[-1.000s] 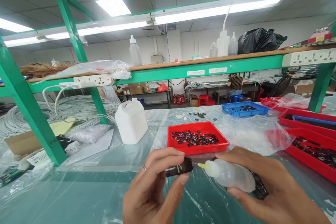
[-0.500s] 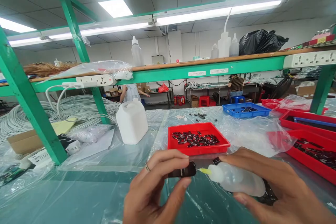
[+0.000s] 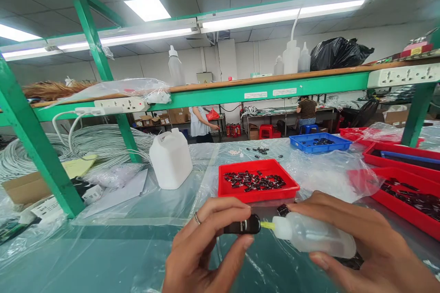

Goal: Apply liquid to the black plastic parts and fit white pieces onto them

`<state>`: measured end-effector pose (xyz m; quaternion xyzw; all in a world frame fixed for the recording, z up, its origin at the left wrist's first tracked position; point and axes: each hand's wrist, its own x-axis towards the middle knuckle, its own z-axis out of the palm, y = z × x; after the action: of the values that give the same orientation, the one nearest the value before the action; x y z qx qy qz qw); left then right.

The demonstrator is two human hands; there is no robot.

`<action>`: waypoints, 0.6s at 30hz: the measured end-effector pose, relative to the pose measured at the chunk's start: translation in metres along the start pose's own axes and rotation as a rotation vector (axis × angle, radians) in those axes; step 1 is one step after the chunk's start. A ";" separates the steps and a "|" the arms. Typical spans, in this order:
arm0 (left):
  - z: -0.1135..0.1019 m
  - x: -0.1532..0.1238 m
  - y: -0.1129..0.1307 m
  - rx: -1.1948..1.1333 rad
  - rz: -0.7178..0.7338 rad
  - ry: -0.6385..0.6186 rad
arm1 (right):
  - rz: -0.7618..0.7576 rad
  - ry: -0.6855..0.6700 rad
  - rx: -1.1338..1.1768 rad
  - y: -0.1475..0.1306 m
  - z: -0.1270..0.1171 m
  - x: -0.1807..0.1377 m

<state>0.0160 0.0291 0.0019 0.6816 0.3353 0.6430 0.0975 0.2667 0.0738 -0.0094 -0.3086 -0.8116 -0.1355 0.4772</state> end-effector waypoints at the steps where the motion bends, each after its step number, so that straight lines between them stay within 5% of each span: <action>1: -0.001 0.000 0.000 0.006 -0.002 -0.001 | 0.009 -0.012 0.003 0.001 0.000 -0.001; 9: 0.002 -0.001 0.000 -0.023 0.002 -0.013 | 0.088 0.016 0.093 0.000 -0.006 -0.002; 18: 0.023 -0.011 -0.006 -0.048 0.054 0.048 | 0.467 0.004 0.954 0.012 -0.001 0.004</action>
<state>0.0359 0.0340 -0.0142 0.6722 0.3037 0.6694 0.0884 0.2736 0.0840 -0.0069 -0.2294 -0.6920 0.3580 0.5834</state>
